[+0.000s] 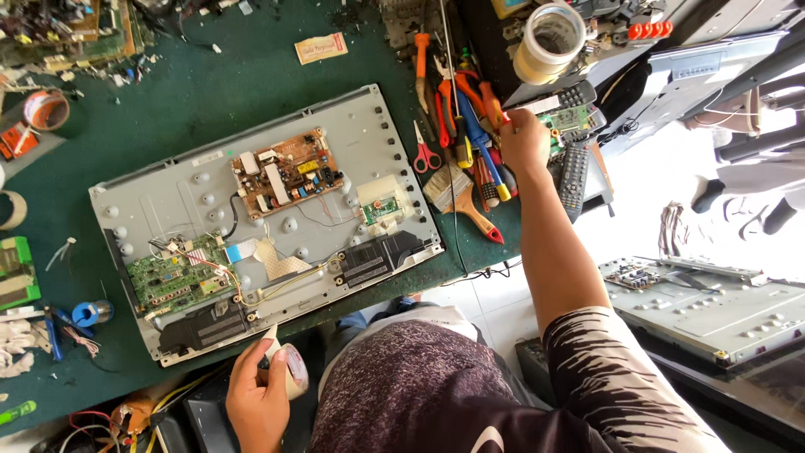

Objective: The person works on the internal circuit board of a disassembled television, handling wires and components. They use scissors to cut a piece of white tape and apply it to a wire connector on the board.

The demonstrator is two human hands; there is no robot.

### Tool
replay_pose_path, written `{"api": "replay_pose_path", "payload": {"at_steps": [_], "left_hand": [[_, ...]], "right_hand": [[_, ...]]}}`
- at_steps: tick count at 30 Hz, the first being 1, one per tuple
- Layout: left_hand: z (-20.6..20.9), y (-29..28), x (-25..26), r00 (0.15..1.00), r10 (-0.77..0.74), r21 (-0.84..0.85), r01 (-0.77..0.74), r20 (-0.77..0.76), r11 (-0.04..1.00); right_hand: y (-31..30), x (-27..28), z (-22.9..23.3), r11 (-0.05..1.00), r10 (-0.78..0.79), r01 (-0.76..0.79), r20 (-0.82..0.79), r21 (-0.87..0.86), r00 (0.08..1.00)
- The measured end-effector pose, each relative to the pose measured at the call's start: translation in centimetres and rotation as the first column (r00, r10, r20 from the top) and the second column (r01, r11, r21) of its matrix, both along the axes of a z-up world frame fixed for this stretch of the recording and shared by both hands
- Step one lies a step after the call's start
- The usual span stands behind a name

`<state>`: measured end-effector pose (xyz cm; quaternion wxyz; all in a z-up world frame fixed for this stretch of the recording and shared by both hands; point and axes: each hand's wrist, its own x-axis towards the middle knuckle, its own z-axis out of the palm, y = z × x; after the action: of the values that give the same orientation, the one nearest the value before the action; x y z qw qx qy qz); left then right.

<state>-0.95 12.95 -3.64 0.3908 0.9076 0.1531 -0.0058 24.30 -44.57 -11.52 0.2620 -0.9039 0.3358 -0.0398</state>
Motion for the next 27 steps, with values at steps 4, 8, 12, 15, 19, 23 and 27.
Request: {"api": "replay_pose_path", "payload": {"at_steps": [4,8,12,15,19,23,27], "left_hand": [[0.4,-0.7,0.4,1.000,-0.007,-0.004,0.007,-0.007,1.000],[0.2,-1.2,0.1,1.000,-0.019,-0.043,0.020,0.006,0.999],[0.1,-2.1,-0.4,0.999,0.036,-0.258,-0.037,-0.008,0.965],[0.1,-3.0,-0.4,0.996,0.070,-0.335,-0.085,-0.058,0.938],[-1.0,-3.9,-0.5,0.999,-0.026,-0.321,0.010,-0.046,0.947],[0.8,-5.2,0.7,0.994,-0.052,-0.313,0.019,-0.096,0.949],[2.0,-5.8,0.8,0.986,-0.050,-0.281,0.003,-0.157,0.960]], "right_hand": [[0.7,-0.4,0.3,0.996,0.069,-0.070,-0.032,-0.051,0.997],[1.0,-2.3,-0.2,0.988,0.082,-0.051,0.209,-0.148,0.974],[1.4,-6.6,0.7,0.987,-0.025,0.098,0.488,-0.124,0.872],[1.2,-7.6,0.7,0.992,-0.074,0.119,0.528,-0.052,0.846],[-0.1,-6.9,-0.6,0.994,-0.097,0.066,0.426,0.085,0.900],[1.0,-3.9,1.9,1.000,0.031,-0.031,0.202,-0.003,0.979],[1.1,-1.8,-0.2,1.000,0.025,-0.025,-0.008,0.006,1.000]]}}
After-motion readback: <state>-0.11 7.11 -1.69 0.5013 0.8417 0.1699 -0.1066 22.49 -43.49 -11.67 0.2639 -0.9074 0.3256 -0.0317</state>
